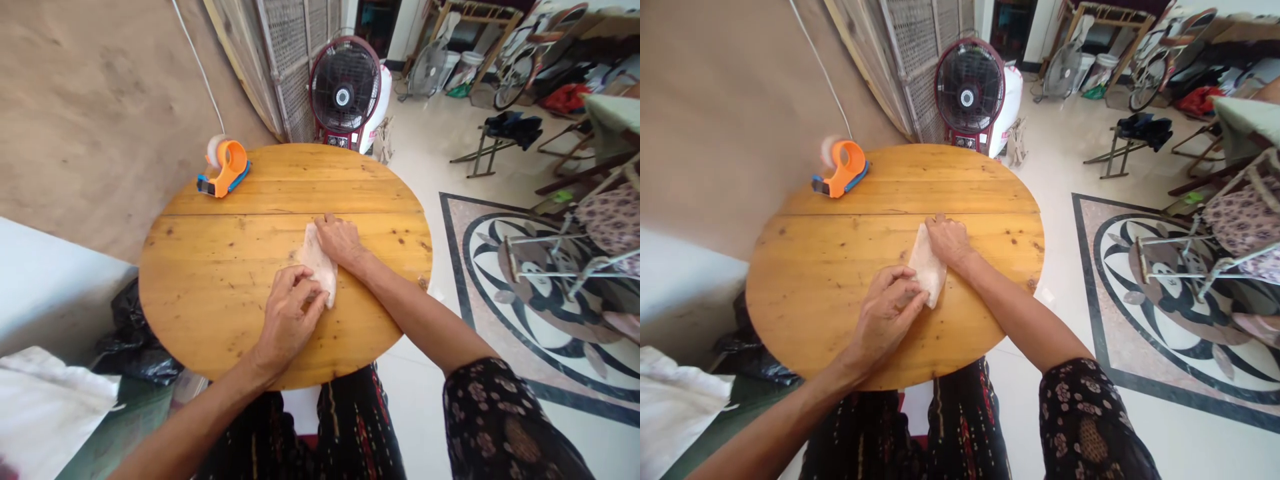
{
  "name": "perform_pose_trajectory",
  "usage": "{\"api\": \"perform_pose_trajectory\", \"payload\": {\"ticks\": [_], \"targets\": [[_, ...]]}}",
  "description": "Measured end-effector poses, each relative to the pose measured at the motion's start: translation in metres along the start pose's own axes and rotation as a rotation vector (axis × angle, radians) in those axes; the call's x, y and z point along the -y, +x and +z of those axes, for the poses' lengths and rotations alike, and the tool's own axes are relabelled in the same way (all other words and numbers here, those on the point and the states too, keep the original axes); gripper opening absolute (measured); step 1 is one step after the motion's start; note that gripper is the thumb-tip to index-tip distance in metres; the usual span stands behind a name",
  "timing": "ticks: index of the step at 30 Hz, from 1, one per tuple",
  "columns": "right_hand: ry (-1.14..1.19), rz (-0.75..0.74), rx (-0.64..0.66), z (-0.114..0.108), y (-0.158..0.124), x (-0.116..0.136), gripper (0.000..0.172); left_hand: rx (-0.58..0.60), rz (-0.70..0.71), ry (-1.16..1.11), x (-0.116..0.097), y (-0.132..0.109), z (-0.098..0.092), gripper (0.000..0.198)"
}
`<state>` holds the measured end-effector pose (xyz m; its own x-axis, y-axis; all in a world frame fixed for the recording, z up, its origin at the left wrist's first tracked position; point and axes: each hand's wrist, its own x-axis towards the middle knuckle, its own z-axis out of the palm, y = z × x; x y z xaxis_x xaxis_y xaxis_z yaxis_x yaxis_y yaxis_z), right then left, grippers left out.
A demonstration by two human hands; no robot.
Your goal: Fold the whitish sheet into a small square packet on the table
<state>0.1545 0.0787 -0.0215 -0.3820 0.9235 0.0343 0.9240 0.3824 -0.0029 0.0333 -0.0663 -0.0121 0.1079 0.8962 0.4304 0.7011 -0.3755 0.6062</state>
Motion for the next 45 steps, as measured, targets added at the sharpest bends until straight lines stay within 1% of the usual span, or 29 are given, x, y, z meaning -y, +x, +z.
{"api": "perform_pose_trajectory", "payload": {"ticks": [4,7,10,15,17,19,20,22,25,27,29,31,34,36,37,40,43,44,45], "targets": [[-0.004,0.008,-0.014,0.001,0.000,0.001,0.035,-0.020,-0.002,0.015,-0.003,0.001,0.002,0.008],[0.012,-0.002,-0.039,0.000,0.000,0.000,0.033,0.020,0.059,0.035,-0.003,0.004,0.000,0.010],[0.026,-0.015,-0.045,0.000,0.000,-0.002,0.032,0.120,0.102,0.074,-0.003,0.011,-0.005,0.011],[0.026,-0.013,-0.001,-0.003,-0.001,-0.003,0.033,0.307,0.157,0.181,-0.004,0.031,-0.015,0.012],[0.012,-0.008,-0.021,-0.006,-0.002,-0.003,0.033,0.414,0.184,0.205,-0.005,0.041,-0.019,0.013],[-0.018,-0.009,-0.071,-0.009,-0.003,-0.002,0.032,0.522,0.205,0.197,-0.006,0.050,-0.022,0.014],[-0.031,-0.015,-0.096,-0.011,-0.003,-0.002,0.032,0.557,0.212,0.195,-0.006,0.053,-0.023,0.014],[-0.034,-0.036,-0.102,-0.013,-0.001,-0.002,0.031,0.580,0.211,0.205,-0.008,0.056,-0.024,0.014],[0.017,-0.067,-0.023,-0.017,0.003,-0.007,0.031,0.559,0.186,0.232,-0.010,0.055,-0.024,0.015],[0.079,-0.084,-0.006,-0.023,0.003,-0.012,0.028,0.555,0.177,0.238,-0.011,0.053,-0.024,0.015],[0.185,-0.122,-0.020,-0.032,-0.002,-0.020,0.026,0.555,0.177,0.234,-0.011,0.052,-0.024,0.015],[0.346,-0.196,0.006,-0.041,-0.011,-0.028,0.026,0.555,0.173,0.221,-0.010,0.052,-0.024,0.014],[0.597,-0.319,0.140,-0.046,-0.027,-0.033,0.027,0.535,0.176,0.184,-0.009,0.051,-0.022,0.014],[0.699,-0.359,0.210,-0.042,-0.037,-0.032,0.027,0.494,0.170,0.158,-0.008,0.049,-0.020,0.014],[0.726,-0.367,0.224,-0.038,-0.041,-0.030,0.027,0.467,0.155,0.146,-0.008,0.047,-0.020,0.013],[0.740,-0.331,0.182,-0.026,-0.049,-0.023,0.026,0.379,0.090,0.065,-0.007,0.036,-0.022,0.011],[0.728,-0.265,0.098,-0.015,-0.053,-0.019,0.026,0.241,0.036,-0.075,0.000,0.019,-0.028,0.038],[0.732,-0.255,0.072,-0.013,-0.054,-0.018,0.026,0.173,0.004,-0.104,0.004,0.013,-0.030,0.042],[0.740,-0.251,0.052,-0.010,-0.055,-0.018,0.027,0.111,-0.038,-0.111,0.008,0.006,-0.032,0.042]]}}
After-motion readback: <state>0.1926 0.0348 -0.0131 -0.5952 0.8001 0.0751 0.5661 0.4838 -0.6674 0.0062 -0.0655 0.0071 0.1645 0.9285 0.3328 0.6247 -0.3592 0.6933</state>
